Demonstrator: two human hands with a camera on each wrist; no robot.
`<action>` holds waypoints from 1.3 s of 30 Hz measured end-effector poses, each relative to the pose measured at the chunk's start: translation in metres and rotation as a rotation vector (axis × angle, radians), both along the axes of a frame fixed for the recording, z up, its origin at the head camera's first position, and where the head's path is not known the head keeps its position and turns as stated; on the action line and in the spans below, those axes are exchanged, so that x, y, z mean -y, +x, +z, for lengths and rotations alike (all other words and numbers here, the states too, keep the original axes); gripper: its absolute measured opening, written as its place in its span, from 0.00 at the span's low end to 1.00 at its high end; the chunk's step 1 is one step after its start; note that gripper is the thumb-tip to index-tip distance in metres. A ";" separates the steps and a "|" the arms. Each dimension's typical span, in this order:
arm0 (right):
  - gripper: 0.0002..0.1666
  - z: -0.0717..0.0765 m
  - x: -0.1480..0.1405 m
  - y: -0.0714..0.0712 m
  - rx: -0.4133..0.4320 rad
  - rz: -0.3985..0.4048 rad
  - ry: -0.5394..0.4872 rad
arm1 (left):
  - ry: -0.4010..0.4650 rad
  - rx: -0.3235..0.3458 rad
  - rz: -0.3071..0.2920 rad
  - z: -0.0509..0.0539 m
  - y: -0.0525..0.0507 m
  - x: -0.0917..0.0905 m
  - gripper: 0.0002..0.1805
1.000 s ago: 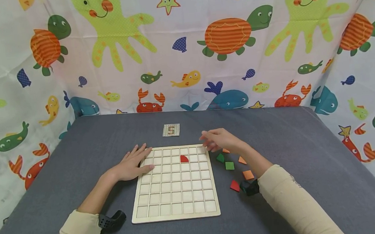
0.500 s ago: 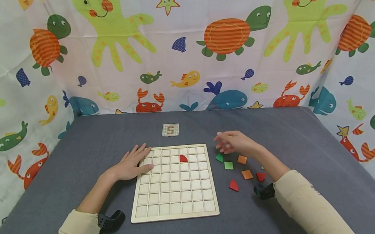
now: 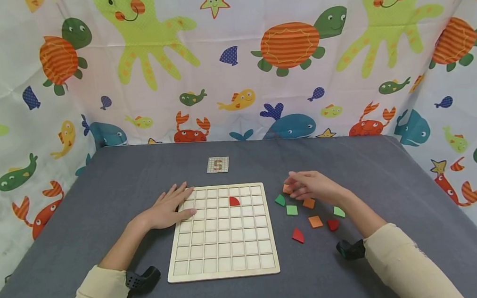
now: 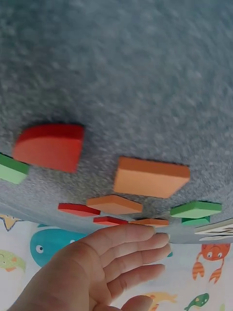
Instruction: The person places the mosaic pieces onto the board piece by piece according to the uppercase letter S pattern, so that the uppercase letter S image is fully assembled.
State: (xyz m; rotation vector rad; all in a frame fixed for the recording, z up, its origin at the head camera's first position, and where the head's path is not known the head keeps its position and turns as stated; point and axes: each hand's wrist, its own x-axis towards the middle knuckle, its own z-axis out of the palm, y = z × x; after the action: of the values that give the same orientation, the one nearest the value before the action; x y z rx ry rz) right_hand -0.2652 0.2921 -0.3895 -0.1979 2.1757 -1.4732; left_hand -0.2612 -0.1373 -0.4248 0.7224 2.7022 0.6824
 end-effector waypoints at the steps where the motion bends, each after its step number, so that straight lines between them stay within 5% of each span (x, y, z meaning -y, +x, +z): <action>1: 0.37 0.000 -0.001 0.001 -0.001 -0.001 0.003 | 0.000 0.001 0.000 0.000 0.000 0.000 0.40; 12: 0.35 -0.002 -0.014 0.010 0.011 -0.022 0.020 | 0.002 0.003 -0.004 0.001 0.001 -0.002 0.39; 39: 0.32 -0.009 -0.032 0.035 -0.012 0.074 0.021 | 0.002 -0.004 0.004 0.001 0.002 -0.001 0.39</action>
State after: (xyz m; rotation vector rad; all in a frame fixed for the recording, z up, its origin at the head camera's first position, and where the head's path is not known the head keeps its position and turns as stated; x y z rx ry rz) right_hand -0.2300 0.3238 -0.3990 -0.2778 2.1687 -1.4107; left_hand -0.2596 -0.1359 -0.4237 0.7196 2.7081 0.6855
